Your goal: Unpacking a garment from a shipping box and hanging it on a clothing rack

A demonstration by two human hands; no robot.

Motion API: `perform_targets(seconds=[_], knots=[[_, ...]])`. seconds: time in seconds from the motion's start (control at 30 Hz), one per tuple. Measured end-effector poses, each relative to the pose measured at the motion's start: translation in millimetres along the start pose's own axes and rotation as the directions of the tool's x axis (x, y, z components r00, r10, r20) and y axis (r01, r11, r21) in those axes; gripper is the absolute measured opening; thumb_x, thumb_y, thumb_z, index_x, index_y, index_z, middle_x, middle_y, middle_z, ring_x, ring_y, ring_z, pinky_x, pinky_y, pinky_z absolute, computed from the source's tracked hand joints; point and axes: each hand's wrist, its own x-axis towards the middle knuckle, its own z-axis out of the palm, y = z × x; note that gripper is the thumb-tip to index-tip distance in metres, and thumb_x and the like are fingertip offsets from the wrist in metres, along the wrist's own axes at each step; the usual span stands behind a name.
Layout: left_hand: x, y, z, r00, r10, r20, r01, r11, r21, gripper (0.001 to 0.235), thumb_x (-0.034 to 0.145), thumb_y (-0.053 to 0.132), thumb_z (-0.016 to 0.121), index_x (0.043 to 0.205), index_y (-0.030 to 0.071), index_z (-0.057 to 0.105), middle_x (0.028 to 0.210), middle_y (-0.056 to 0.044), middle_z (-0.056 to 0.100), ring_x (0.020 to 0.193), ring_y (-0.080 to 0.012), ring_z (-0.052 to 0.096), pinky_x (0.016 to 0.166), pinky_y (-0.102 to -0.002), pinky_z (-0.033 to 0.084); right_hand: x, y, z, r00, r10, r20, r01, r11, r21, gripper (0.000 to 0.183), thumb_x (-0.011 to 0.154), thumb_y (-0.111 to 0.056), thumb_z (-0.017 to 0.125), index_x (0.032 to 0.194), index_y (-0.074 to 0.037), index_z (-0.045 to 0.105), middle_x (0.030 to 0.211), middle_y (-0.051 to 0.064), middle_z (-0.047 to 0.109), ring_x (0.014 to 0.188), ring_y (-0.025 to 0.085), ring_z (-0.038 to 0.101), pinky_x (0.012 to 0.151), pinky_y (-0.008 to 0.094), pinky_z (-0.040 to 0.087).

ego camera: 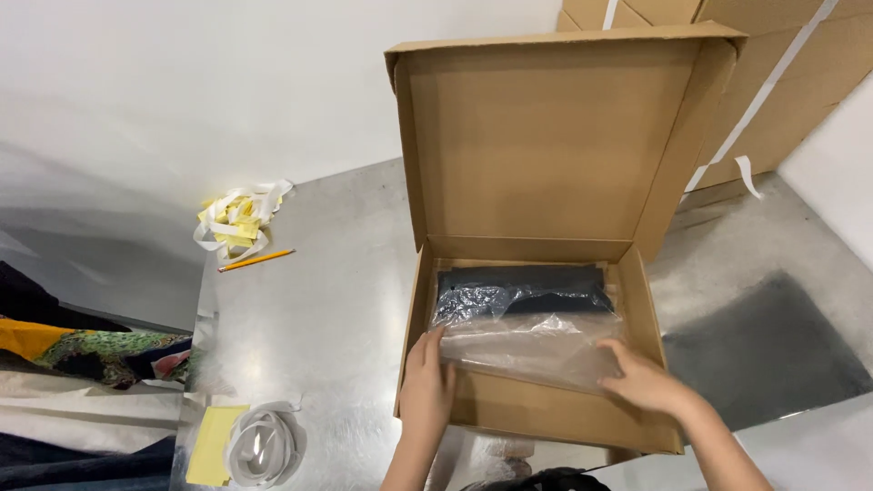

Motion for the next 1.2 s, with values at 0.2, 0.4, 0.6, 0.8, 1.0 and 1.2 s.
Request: perform_targets(seconds=[0.2,0.4,0.6,0.8,1.0,1.2], knots=[[56.9,-65.6,103.4,0.978,-0.141,0.157,-0.039,0.609,0.792,0.138,0.079,0.05,0.094,0.172,0.033,-0.007,0.169,-0.028,0.025,0.119,-0.0345,0.057,0.093,-0.039,0.052,17.6,10.0,23.9,0.987,-0.022,-0.158,0.033,0.997,0.065,0.065,0.097,-0.033,0.07,0.153,-0.023,0.039,0.169,-0.002,0.025,0.158,0.025,0.033,0.128,0.045,0.033],[76.7,-75.8,106.6,0.978,-0.137,0.157,-0.075,0.473,0.878,0.1,0.1,0.012,0.057,0.173,0.037,-0.007,0.11,-0.017,0.071,0.094,-0.0324,0.063,0.077,-0.04,0.051,-8.2,-11.2,-6.1,0.975,0.104,-0.196,-0.042,0.954,0.296,0.067,0.086,-0.045,0.082,0.143,-0.03,0.049,0.127,0.002,0.058,0.11,0.018,0.062,0.096,0.035,0.049],[99.0,-33.2,66.8,0.957,-0.177,0.228,-0.117,0.486,0.866,0.09,0.092,0.016,0.068,0.168,0.031,0.023,0.109,-0.001,0.077,0.113,-0.0295,0.06,0.091,-0.041,0.042,-32.1,-26.3,-67.2,0.995,0.02,-0.093,0.036,0.825,0.565,0.027,0.096,-0.03,0.08,0.116,-0.017,0.067,0.096,0.005,0.077,0.085,0.017,0.064,0.088,0.03,0.041],[114.9,32.8,-21.2,0.996,-0.083,-0.032,0.088,0.95,0.301,0.068,0.078,-0.006,0.059,0.138,0.025,0.062,0.125,0.0,0.071,0.104,-0.0337,0.068,0.066,-0.052,0.055,5.2,18.0,-92.1,0.935,-0.29,-0.205,0.347,0.626,0.699,0.033,0.088,0.002,0.085,0.111,-0.012,0.066,0.12,0.001,0.07,0.13,0.012,0.063,0.102,0.028,0.044],[103.7,-8.3,4.7,0.942,-0.286,-0.178,0.284,0.958,-0.038,0.051,0.094,0.011,0.066,0.143,0.023,0.06,0.118,-0.01,0.072,0.104,-0.0286,0.07,0.089,-0.044,0.056,-34.4,-53.5,-103.0,0.99,-0.138,0.019,0.118,0.902,0.415,0.101,0.101,-0.011,0.06,0.175,-0.051,0.004,0.122,0.006,0.092,0.06,0.017,0.027,0.066,0.028,0.036],[76.2,31.5,-28.2,0.868,-0.469,-0.165,0.445,0.881,-0.161,0.041,0.097,0.023,0.071,0.138,0.02,0.066,0.095,-0.002,0.079,0.092,-0.0235,0.073,0.082,-0.038,0.055,-14.4,-34.6,-94.3,0.931,-0.282,-0.23,0.364,0.702,0.612,0.101,0.094,-0.005,0.061,0.178,-0.026,0.01,0.109,0.028,0.084,0.12,0.025,0.073,0.118,0.036,0.042]])
